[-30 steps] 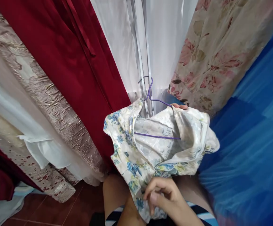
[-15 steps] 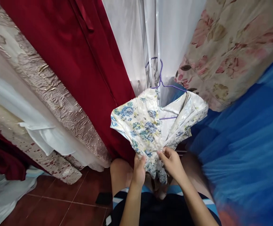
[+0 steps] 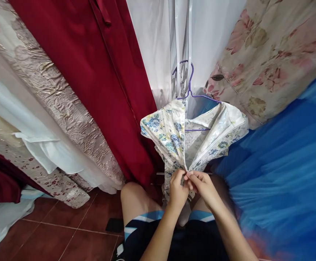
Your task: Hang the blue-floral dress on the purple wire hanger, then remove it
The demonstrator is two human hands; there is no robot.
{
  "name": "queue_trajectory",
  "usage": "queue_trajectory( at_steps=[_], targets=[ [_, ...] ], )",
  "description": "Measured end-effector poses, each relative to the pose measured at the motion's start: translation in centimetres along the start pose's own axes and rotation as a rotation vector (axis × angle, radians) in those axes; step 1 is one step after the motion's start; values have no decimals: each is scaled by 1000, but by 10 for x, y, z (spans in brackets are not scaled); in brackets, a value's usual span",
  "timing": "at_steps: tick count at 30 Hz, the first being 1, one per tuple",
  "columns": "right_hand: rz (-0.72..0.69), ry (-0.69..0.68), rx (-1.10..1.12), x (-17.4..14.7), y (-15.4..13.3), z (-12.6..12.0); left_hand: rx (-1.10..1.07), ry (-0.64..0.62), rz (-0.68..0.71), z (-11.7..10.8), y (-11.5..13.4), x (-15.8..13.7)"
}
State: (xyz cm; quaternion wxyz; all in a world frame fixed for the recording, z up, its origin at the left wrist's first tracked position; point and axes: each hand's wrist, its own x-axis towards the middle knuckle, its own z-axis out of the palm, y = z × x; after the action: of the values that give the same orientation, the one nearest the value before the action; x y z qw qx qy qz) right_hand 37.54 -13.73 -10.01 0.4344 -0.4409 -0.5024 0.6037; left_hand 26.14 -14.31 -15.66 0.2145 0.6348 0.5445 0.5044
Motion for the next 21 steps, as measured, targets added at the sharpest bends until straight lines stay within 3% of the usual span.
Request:
queue_trajectory(
  at_steps=[4, 11, 15, 18, 21],
  targets=[
    [-61, 42, 78, 20, -44, -14, 65, -163, 84, -13, 6, 14],
    [-361, -1, 90, 93, -175, -21, 385, -432, 184, -37, 28, 25],
    [-412, 2, 37, 100, -198, -14, 404, -505, 188, -39, 25, 31],
    [-400, 12, 14, 91, -187, -14, 212, -369, 181, -48, 29, 51],
    [-402, 38, -16, 83, -177, -17, 18, -35, 248, -68, 57, 93]
  ],
)
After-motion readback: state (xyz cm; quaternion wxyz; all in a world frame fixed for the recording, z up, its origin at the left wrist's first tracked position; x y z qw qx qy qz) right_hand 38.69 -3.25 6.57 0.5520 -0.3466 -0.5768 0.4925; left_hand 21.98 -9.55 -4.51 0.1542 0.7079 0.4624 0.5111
